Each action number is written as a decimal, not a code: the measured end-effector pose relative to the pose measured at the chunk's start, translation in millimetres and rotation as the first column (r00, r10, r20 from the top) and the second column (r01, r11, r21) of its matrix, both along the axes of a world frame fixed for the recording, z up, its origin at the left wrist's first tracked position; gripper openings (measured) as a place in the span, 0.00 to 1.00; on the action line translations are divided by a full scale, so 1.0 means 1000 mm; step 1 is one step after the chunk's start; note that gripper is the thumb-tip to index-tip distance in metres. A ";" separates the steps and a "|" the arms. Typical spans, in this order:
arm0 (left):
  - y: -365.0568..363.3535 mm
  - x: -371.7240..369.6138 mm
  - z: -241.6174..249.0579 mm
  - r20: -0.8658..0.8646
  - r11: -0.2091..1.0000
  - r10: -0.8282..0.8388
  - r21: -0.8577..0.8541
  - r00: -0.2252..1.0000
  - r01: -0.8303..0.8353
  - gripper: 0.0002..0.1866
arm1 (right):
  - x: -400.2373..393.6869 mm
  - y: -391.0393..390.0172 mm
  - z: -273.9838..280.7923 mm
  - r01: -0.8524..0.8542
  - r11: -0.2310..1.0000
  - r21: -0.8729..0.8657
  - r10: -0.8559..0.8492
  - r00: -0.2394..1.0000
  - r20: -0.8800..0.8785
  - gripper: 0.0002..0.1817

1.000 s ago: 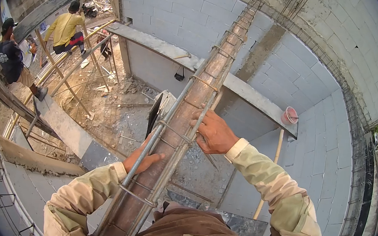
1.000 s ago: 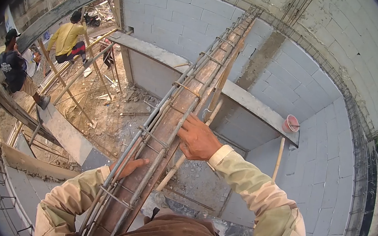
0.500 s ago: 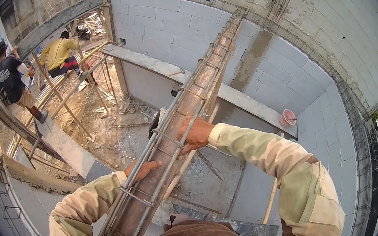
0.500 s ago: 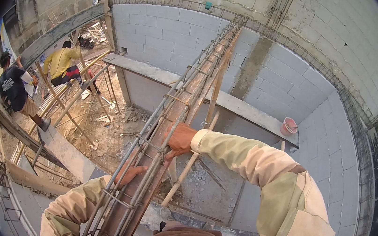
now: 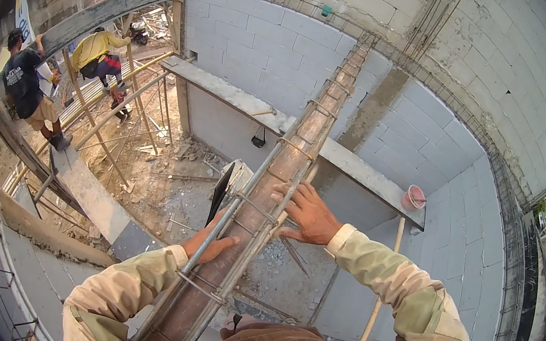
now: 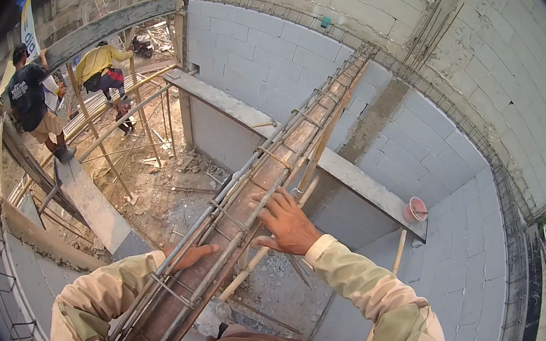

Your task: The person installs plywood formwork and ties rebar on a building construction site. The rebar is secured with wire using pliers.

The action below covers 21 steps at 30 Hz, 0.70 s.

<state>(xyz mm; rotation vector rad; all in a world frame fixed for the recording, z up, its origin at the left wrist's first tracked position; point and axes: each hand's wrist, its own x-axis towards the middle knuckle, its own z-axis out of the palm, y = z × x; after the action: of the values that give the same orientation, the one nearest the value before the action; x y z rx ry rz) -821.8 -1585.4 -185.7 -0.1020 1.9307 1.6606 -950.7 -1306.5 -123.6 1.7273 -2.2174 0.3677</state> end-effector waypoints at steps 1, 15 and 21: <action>-0.001 0.002 0.006 -0.011 0.998 -0.030 -0.055 1.000 0.029 0.48 | -0.001 0.012 -0.001 0.060 0.991 -0.123 -0.065 0.997 -0.041 0.32; -0.001 -0.001 0.001 0.040 0.994 -0.039 -0.097 0.998 0.042 0.48 | -0.136 0.021 0.072 0.159 0.970 0.184 -0.160 0.987 -0.007 0.16; 0.002 0.003 -0.005 -0.170 0.982 0.063 -0.165 0.983 -0.092 0.45 | -0.164 -0.012 0.045 0.340 0.926 0.163 -0.327 0.940 -0.103 0.08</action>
<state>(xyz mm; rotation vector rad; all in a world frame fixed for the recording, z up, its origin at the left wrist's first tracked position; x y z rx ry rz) -819.1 -1583.3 -190.4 -0.1124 2.2202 1.5914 -1114.4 -1318.4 -79.1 1.3752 -2.4938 0.0232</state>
